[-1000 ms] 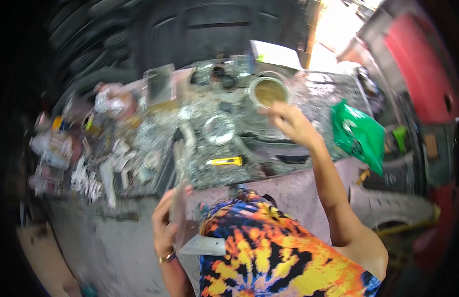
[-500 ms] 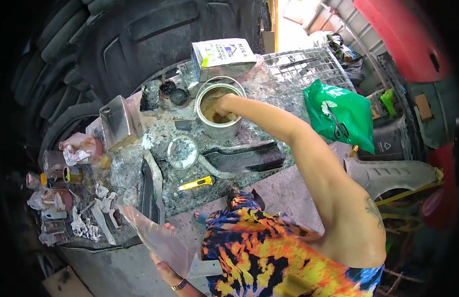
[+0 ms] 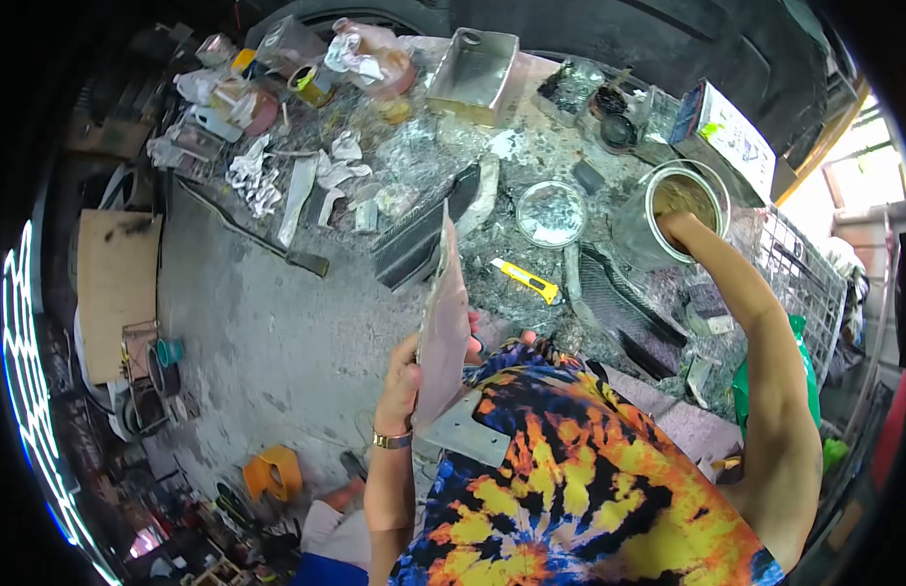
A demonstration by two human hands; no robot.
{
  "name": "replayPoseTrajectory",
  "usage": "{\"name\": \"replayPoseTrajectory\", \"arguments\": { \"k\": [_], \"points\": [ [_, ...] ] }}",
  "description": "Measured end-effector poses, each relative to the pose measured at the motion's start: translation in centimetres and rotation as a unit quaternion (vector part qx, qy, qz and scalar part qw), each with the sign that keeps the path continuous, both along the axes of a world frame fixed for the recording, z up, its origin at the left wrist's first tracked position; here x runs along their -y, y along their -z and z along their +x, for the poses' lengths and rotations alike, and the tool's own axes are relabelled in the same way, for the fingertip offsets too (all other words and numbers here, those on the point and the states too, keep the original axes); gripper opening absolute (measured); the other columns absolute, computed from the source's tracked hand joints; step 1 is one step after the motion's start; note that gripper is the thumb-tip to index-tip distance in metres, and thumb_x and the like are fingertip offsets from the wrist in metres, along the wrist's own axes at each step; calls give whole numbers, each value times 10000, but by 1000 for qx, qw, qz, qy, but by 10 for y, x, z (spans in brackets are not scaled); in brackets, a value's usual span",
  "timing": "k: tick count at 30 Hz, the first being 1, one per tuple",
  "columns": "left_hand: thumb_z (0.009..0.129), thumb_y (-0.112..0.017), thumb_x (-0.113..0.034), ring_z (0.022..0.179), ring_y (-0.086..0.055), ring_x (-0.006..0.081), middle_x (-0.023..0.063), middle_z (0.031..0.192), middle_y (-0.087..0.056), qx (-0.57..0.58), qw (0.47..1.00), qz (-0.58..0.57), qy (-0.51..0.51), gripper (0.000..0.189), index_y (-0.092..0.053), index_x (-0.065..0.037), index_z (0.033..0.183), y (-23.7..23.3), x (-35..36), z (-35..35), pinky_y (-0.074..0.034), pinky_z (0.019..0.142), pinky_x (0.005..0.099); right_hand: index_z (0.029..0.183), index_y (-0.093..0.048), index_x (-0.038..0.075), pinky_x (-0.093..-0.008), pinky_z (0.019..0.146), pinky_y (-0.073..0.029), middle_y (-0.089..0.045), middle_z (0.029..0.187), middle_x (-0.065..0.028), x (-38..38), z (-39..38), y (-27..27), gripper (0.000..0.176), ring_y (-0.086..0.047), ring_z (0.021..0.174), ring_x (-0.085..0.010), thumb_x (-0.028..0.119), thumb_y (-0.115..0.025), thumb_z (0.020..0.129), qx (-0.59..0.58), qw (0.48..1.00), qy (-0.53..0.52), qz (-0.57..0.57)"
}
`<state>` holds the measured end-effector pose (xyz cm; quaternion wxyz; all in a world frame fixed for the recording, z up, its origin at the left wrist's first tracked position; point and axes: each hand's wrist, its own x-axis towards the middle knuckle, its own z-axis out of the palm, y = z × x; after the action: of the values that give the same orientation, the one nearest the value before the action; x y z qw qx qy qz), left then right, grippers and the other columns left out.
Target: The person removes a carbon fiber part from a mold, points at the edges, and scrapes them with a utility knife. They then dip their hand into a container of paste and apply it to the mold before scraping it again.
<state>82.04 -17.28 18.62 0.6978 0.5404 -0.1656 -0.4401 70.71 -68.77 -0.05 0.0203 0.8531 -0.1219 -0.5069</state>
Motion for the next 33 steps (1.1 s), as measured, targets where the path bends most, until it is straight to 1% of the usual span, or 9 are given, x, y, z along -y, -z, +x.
{"name": "replayPoseTrajectory", "arguments": {
  "k": [5, 8, 15, 19, 23, 27, 28, 29, 33],
  "points": [
    [760, -664, -710, 1245, -527, 300, 233, 1383, -498, 14, 1000, -22, -5, 960, -536, 61, 1318, -10, 4, 3, -489, 972, 416, 971, -753, 39, -383, 783, -546, -713, 1027, -185, 47, -16, 78, 286, -709, 947, -302, 129, -673, 712, 0, 999, 44, 1],
    [781, -676, -668, 1261, -512, 298, 229, 1379, -498, 47, 998, -41, 23, 897, -554, 48, 1307, -8, 1, 9, -489, 960, 392, 967, -745, 34, -404, 790, -547, -709, 1032, -190, 6, -14, 14, 284, -702, 950, -322, 128, -659, 713, 152, 987, 46, -17],
    [796, -679, -626, 1276, -496, 295, 206, 1378, -500, 82, 995, -47, 40, 832, -568, 13, 1318, -13, -5, 10, -476, 954, 357, 952, -737, 31, -428, 794, -545, -699, 1011, -213, 11, 5, -10, 263, -694, 946, -349, 156, -630, 747, 52, 997, -46, -27],
    [785, -692, -613, 1275, -495, 301, 203, 1374, -510, 92, 994, -47, 42, 830, -561, -6, 1336, -8, -14, 16, -449, 989, 382, 1065, -717, 51, -407, 867, -521, -690, 1080, -200, -6, 0, -107, 291, -655, 1008, -360, 161, -567, 842, 250, 962, 108, -15],
    [773, -705, -605, 1285, -488, 310, 207, 1367, -523, 77, 992, -88, 54, 837, -569, 13, 1321, -3, -13, 28, -400, 1044, 413, 1092, -706, 36, -318, 790, -507, -721, 987, -80, -92, -34, -222, 286, -664, 892, -189, 185, -605, 869, 492, 753, 318, 300],
    [776, -707, -593, 1286, -491, 323, 220, 1364, -529, 68, 988, -122, 69, 834, -576, 42, 1300, -3, -16, 41, -345, 1091, 442, 1176, -692, 27, -222, 668, -474, -703, 1059, -29, -222, -35, -198, 397, -582, 782, -60, 258, -708, 853, 271, 566, 425, 653],
    [777, -709, -586, 1284, -493, 326, 223, 1364, -529, 68, 987, -127, 74, 832, -576, 50, 1296, -3, -19, 44, -342, 1094, 444, 1187, -685, 18, -215, 715, -487, -698, 1073, -37, -260, -24, -192, 426, -602, 822, -84, 282, -725, 856, 225, 599, 427, 639],
    [777, -709, -586, 1284, -493, 326, 223, 1364, -529, 68, 986, -133, 80, 832, -576, 50, 1296, -4, -21, 48, -342, 1094, 444, 1292, -614, 10, -197, 674, -400, -654, 1038, 8, -293, -11, -183, 417, -480, 773, -32, 217, -642, 932, 173, 576, 382, 702],
    [768, -732, -557, 1294, -488, 315, 224, 1366, -529, 87, 976, -153, 128, 821, -574, 45, 1303, -18, -31, 71, -342, 1096, 436, 1333, -584, 28, -209, 749, -443, -653, 1121, -13, -367, 29, -156, 418, -529, 861, -44, 199, -598, 952, 114, 541, 316, 771]
  ]
}}
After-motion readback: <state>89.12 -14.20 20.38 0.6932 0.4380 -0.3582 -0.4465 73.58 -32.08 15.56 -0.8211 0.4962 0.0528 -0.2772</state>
